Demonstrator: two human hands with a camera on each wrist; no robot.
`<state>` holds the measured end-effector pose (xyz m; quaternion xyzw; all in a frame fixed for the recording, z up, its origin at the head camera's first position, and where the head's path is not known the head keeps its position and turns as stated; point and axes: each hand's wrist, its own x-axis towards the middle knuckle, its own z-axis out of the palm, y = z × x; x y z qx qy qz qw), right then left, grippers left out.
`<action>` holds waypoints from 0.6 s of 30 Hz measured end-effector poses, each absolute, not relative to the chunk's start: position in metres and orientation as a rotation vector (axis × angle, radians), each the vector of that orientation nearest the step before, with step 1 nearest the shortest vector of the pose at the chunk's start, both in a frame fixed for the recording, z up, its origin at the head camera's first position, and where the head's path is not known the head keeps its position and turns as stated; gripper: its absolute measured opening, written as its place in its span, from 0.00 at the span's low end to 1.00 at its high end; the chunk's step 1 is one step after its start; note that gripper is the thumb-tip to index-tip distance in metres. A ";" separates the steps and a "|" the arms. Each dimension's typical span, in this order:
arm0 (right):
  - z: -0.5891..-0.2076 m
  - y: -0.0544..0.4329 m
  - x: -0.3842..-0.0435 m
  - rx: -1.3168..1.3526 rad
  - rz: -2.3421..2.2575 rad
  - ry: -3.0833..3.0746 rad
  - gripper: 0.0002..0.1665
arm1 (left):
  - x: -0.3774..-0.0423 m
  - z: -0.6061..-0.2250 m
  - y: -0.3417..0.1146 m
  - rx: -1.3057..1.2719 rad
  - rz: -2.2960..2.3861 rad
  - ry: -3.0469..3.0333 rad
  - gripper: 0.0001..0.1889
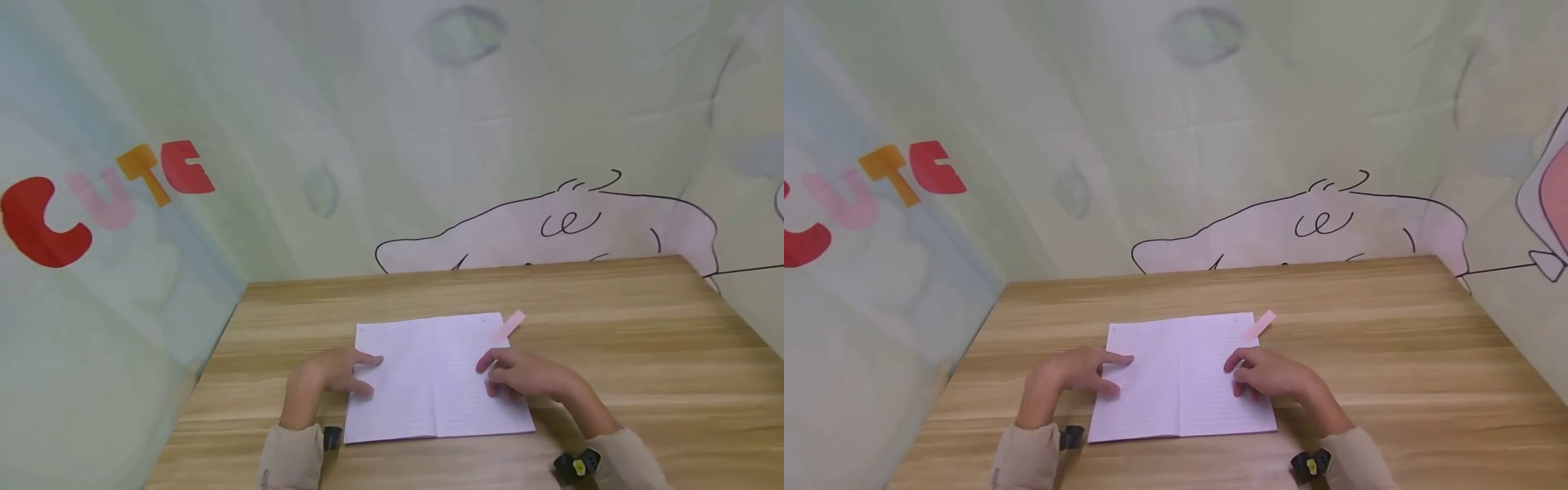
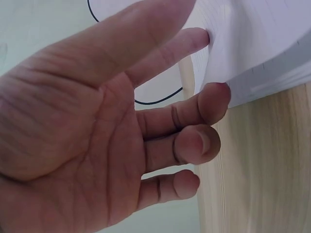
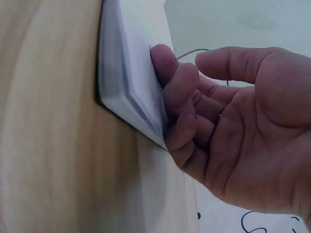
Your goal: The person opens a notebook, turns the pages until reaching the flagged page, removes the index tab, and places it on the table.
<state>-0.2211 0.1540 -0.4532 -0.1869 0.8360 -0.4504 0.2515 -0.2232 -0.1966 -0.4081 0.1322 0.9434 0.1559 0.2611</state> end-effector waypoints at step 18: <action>-0.459 0.168 -0.233 -0.260 -1.226 2.555 0.33 | -0.223 -0.407 -0.194 0.317 0.397 2.545 0.29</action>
